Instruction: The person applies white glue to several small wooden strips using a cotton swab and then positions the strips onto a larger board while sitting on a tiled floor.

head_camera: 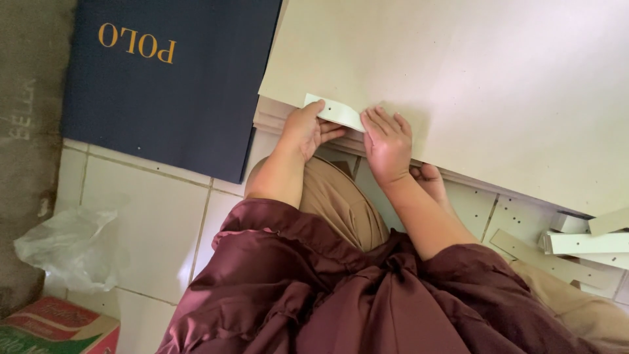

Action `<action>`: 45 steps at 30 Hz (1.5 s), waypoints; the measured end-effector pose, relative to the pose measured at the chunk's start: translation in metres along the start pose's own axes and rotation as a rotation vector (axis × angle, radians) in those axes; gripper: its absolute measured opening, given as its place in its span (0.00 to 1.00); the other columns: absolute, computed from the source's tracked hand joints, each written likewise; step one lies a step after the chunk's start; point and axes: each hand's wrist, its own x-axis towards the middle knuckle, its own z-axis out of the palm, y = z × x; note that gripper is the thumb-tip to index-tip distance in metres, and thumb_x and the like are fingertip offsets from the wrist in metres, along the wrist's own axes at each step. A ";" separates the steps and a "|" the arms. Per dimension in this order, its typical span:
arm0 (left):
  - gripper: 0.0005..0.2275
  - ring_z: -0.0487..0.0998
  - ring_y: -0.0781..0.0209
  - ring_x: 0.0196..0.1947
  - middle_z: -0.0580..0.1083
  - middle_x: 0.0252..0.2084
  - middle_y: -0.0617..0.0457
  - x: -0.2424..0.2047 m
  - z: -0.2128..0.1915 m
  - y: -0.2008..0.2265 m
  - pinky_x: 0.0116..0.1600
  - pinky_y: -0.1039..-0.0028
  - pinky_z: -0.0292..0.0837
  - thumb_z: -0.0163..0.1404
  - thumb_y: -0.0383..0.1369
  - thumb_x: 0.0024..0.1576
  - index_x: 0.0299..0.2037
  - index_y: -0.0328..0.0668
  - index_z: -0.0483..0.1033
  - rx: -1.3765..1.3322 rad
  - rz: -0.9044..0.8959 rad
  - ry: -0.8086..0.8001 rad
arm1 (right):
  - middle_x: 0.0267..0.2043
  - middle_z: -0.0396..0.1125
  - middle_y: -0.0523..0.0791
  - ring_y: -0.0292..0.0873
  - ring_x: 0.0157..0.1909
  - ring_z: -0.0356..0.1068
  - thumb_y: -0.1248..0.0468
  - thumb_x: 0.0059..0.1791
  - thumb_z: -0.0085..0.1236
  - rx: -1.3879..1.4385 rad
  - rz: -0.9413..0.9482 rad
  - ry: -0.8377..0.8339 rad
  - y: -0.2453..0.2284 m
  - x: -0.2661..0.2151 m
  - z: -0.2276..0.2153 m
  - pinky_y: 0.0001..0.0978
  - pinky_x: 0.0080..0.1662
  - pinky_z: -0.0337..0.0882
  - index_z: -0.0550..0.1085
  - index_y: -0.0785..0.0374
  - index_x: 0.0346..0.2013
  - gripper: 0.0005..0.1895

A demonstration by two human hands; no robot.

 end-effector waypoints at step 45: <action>0.33 0.44 0.34 0.78 0.49 0.75 0.38 -0.003 -0.037 0.029 0.75 0.41 0.45 0.48 0.41 0.62 0.76 0.47 0.46 -0.444 0.240 0.225 | 0.65 0.72 0.46 0.56 0.68 0.68 0.62 0.52 0.63 -0.004 0.141 -0.033 0.091 -0.165 -0.201 0.51 0.66 0.63 0.81 0.54 0.50 0.12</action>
